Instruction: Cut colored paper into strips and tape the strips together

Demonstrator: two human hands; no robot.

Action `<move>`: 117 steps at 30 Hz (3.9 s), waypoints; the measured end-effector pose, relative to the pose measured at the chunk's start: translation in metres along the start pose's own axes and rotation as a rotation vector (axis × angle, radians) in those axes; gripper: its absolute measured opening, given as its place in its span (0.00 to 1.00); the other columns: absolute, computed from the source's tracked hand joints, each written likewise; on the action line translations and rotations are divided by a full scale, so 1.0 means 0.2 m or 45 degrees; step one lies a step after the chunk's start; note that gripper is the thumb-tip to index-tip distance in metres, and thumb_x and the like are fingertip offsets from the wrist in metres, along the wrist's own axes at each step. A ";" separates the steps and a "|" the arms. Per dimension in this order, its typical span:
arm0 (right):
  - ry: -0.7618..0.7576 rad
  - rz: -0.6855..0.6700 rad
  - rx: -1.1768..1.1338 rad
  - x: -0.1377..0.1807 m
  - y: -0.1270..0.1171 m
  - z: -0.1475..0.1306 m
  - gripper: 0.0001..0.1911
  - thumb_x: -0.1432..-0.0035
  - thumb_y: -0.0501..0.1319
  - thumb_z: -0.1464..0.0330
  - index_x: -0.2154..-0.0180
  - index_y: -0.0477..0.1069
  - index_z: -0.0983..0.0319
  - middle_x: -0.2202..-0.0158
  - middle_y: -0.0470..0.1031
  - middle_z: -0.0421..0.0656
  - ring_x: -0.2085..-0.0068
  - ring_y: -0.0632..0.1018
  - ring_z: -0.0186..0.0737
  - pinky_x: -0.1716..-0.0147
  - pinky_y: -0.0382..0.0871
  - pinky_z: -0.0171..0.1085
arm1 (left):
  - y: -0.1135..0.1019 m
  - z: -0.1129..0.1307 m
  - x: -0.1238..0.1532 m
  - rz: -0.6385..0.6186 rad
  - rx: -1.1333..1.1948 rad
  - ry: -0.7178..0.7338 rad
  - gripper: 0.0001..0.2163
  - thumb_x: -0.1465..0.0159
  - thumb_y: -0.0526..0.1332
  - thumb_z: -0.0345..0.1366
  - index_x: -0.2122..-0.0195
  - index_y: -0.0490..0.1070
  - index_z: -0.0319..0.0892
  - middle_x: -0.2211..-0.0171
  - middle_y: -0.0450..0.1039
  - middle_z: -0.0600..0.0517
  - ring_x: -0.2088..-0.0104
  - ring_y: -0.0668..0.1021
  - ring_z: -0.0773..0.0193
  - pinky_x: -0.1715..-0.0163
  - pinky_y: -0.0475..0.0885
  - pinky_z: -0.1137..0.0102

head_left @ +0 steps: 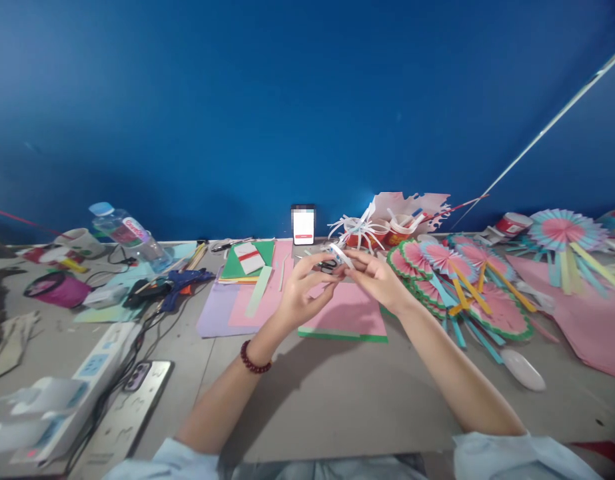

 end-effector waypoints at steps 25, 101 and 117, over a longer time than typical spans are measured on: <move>0.089 -0.063 -0.146 0.02 0.01 -0.02 0.31 0.44 0.64 0.63 0.40 0.62 0.57 0.56 0.80 0.46 0.54 0.79 0.44 0.48 0.69 0.48 | 0.00 0.01 0.02 -0.082 0.226 -0.137 0.04 0.39 0.59 0.32 0.66 0.74 0.42 0.49 0.70 0.43 0.50 0.74 0.54 0.51 0.71 0.57; -0.743 0.234 0.713 0.03 0.15 0.03 0.06 0.42 0.62 0.66 0.66 0.77 0.58 0.67 0.80 0.44 0.61 0.79 0.42 0.58 0.73 0.43 | -0.23 0.10 -0.09 -0.120 0.174 -0.317 0.04 0.39 0.61 0.35 0.69 0.73 0.43 0.50 0.71 0.45 0.49 0.73 0.56 0.49 0.68 0.59; -0.540 0.311 0.798 0.02 0.12 0.06 0.07 0.43 0.60 0.65 0.65 0.78 0.57 0.64 0.81 0.44 0.62 0.80 0.44 0.59 0.74 0.44 | -0.18 0.08 -0.08 -0.177 0.037 -0.290 0.05 0.39 0.59 0.34 0.68 0.74 0.44 0.47 0.72 0.46 0.47 0.72 0.54 0.47 0.66 0.57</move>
Point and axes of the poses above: each hand's wrist, its own x-axis away from the middle knuckle, its own y-axis out of the palm, z = x × y, the point moved 1 cm from there along -x, towards the middle knuckle
